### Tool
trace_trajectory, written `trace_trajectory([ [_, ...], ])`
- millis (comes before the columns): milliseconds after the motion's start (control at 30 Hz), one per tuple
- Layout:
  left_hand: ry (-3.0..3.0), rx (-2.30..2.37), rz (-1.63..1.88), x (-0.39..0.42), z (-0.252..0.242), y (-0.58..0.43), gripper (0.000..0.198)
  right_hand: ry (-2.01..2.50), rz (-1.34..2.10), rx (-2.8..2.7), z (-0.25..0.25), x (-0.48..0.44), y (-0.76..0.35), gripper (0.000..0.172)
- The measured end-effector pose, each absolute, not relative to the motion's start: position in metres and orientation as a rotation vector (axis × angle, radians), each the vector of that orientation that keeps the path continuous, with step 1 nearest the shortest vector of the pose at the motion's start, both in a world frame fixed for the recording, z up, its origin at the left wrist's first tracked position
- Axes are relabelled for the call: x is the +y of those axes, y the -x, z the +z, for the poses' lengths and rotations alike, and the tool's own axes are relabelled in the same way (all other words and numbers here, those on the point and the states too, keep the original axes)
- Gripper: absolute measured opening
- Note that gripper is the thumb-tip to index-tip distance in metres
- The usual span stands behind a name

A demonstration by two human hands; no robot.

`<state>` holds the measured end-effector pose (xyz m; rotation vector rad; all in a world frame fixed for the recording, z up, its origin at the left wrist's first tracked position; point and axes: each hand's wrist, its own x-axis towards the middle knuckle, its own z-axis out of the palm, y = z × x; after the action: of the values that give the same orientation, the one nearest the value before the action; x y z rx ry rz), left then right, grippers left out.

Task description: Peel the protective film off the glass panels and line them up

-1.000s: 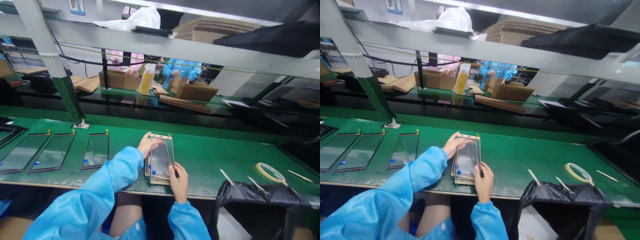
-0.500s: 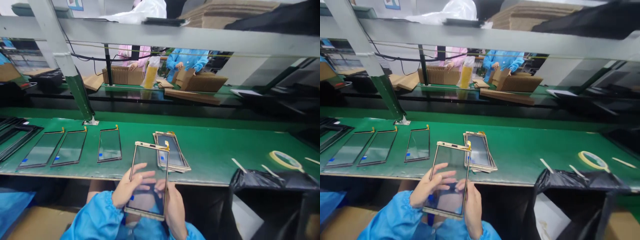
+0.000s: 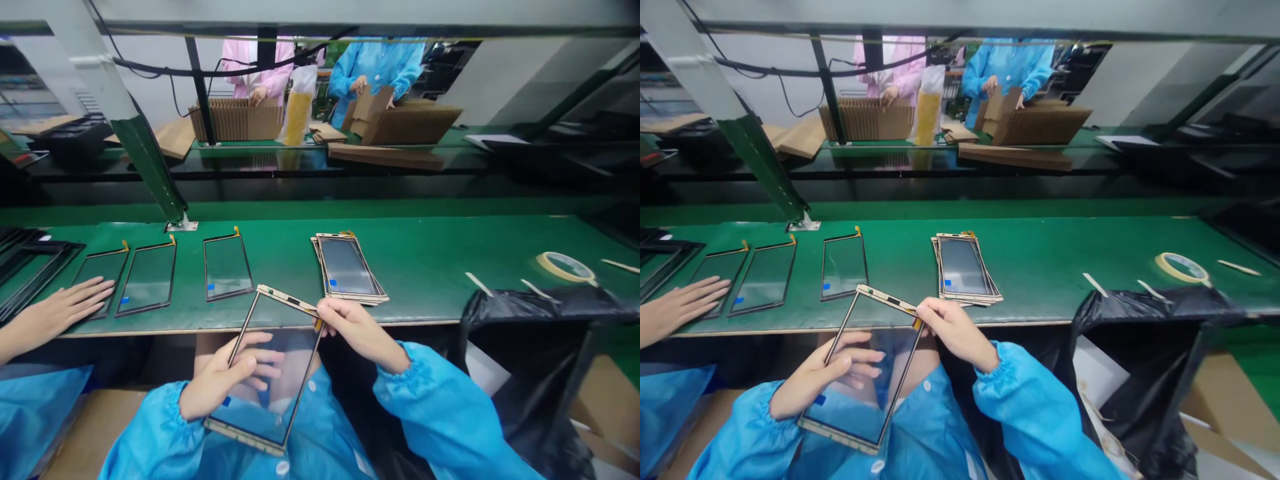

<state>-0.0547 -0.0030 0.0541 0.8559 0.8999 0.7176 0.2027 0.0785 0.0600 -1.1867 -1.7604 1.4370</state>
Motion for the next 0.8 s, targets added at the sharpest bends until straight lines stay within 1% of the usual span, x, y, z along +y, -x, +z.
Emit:
trace_trajectory([
  [100,-0.858,0.923,0.709,-0.002,0.057,0.055,0.049,1.25,1.223,-1.755,0.045,0.072,-0.2,0.059],
  [200,-0.893,0.954,0.664,0.0,0.06,0.058,0.05,1.174,1.111,-1.979,0.041,0.08,-0.203,0.056],
  [367,-0.908,0.968,0.519,0.002,0.069,0.062,0.049,0.834,0.642,-2.455,0.075,0.103,-0.194,0.033],
  [467,-0.917,1.037,0.512,0.0,0.081,0.06,0.037,0.618,0.326,-2.792,0.096,0.109,-0.179,0.03],
  [567,-0.907,1.095,0.517,0.0,0.094,0.057,0.026,0.501,-0.018,-3.015,0.104,0.108,-0.169,0.025],
  [667,-0.85,1.057,0.505,0.001,0.097,0.057,0.024,0.359,-0.295,-3.061,0.101,0.106,-0.167,0.021],
  [800,-0.738,0.898,0.417,0.011,0.082,0.058,0.03,0.24,-0.551,-2.936,0.088,0.108,-0.173,0.024],
])
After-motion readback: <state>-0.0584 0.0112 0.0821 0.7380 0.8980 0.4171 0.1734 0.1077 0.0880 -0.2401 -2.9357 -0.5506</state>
